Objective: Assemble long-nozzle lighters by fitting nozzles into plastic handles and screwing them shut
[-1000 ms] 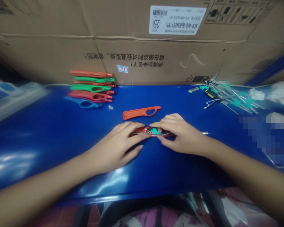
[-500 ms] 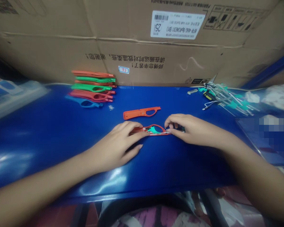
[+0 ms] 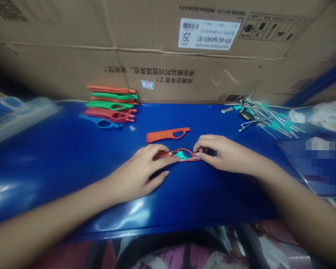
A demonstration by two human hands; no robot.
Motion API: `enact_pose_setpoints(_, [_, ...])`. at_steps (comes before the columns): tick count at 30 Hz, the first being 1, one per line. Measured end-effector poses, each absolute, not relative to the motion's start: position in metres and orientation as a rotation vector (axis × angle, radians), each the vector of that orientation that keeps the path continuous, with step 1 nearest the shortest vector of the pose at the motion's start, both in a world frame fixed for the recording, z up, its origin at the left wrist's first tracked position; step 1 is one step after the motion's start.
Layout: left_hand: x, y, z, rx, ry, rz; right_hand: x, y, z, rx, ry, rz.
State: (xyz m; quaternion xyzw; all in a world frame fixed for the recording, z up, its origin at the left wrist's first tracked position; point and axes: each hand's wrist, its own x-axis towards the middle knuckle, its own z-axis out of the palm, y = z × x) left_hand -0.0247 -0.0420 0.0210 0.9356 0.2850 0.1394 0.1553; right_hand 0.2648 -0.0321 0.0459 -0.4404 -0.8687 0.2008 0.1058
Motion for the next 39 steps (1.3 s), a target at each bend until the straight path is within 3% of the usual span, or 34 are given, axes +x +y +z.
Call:
enact_pose_setpoints(4, [-0.025, -0.038, 0.023, 2.633, 0.836, 0.512, 0.261, -0.033, 0.038, -1.277, -2.53, 0.217])
enact_pose_setpoints(7, [-0.028, -0.028, 0.027, 2.608, 0.97, 0.602, 0.259, -0.032, 0.032, -1.267, -2.558, 0.143])
enact_pose_setpoints(15, [-0.041, 0.001, 0.021, 2.601, 1.227, 0.497, 0.26, -0.028, 0.026, -1.37, -2.594, 0.27])
enact_pose_setpoints(27, [-0.035, -0.005, 0.018, 2.577, 1.061, 0.616, 0.262, -0.022, 0.023, -1.374, -2.225, 0.459])
enact_pose_setpoints(39, [-0.047, -0.004, 0.046, 2.789, 0.847, 0.771, 0.244, -0.035, 0.032, -1.324, -1.639, 0.919])
